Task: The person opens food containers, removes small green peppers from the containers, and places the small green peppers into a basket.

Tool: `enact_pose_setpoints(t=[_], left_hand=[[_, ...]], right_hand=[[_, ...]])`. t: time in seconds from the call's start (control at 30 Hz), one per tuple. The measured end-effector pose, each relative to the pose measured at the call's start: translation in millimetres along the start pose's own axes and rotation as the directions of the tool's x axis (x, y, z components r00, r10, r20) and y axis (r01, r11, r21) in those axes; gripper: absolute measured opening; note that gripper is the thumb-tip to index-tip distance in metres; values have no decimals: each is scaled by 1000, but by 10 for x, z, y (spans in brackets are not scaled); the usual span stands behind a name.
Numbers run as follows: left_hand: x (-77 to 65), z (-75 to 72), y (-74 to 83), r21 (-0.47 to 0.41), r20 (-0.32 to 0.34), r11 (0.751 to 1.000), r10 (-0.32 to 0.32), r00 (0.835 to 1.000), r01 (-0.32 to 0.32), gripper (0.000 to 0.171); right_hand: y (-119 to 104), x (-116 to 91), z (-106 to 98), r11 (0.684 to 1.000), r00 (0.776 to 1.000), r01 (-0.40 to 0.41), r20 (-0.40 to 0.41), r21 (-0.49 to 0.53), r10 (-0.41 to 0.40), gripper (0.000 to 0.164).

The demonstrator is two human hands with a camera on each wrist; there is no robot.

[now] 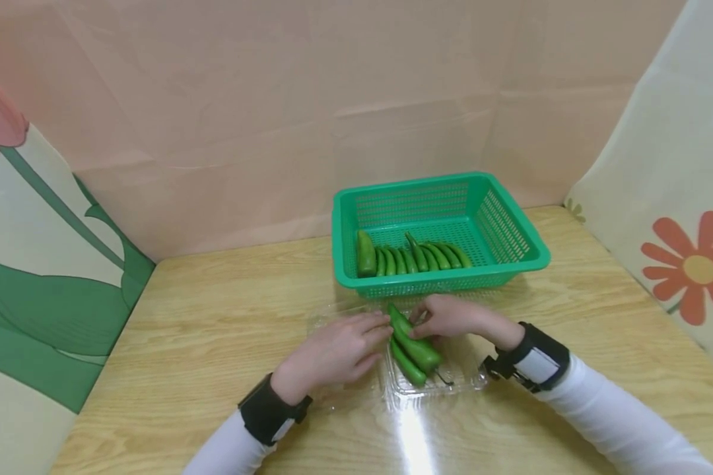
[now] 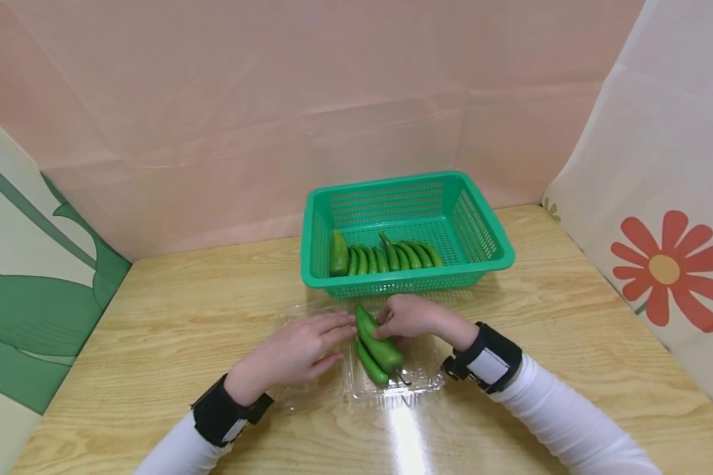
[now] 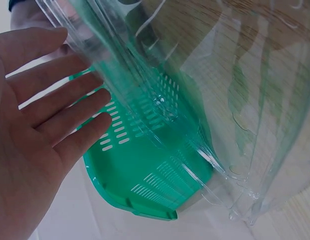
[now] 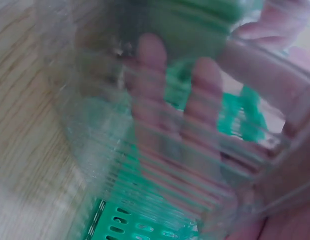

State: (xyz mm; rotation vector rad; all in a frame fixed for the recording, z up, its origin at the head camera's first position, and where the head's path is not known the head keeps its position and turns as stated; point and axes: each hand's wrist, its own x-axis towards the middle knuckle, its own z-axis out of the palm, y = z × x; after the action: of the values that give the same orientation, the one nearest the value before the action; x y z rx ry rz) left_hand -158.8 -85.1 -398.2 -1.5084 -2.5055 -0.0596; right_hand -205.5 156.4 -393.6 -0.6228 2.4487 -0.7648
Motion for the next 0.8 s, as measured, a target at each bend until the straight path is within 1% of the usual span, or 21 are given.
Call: enact_pose_setpoints(t=[0.1,0.27,0.5,0.6,0.7,0.8], left_hand=[[-1,1,0,3,0,1000,4,1000,-4,43],[-4,-2,1,-3,4,1000,3,1000,-3,43],[-9,4,-1,19,0,1000,8,1000,-8,43],[-10,-1,-1,17,7,1000,2,1000,-2,43],[-9,-8,1,9,17,1000,-4,1000,4,43],[-8,-11,3,2,19,1000,-3,1000,3,43]], right_hand=[[3,1,-5,1000,1000,6,11,8,-6,44],[3,-5,0,1000,1000,4,18,8,-4,41],[18,-5,13,1000,1000,14,11,2,-14,37],[28,0,20,1000,1000,9,12,21,-9,37],[35,6,27,998,1000,-10,15,62,9,36],[40,12,28,996,1000,-11,20,91,9,36]])
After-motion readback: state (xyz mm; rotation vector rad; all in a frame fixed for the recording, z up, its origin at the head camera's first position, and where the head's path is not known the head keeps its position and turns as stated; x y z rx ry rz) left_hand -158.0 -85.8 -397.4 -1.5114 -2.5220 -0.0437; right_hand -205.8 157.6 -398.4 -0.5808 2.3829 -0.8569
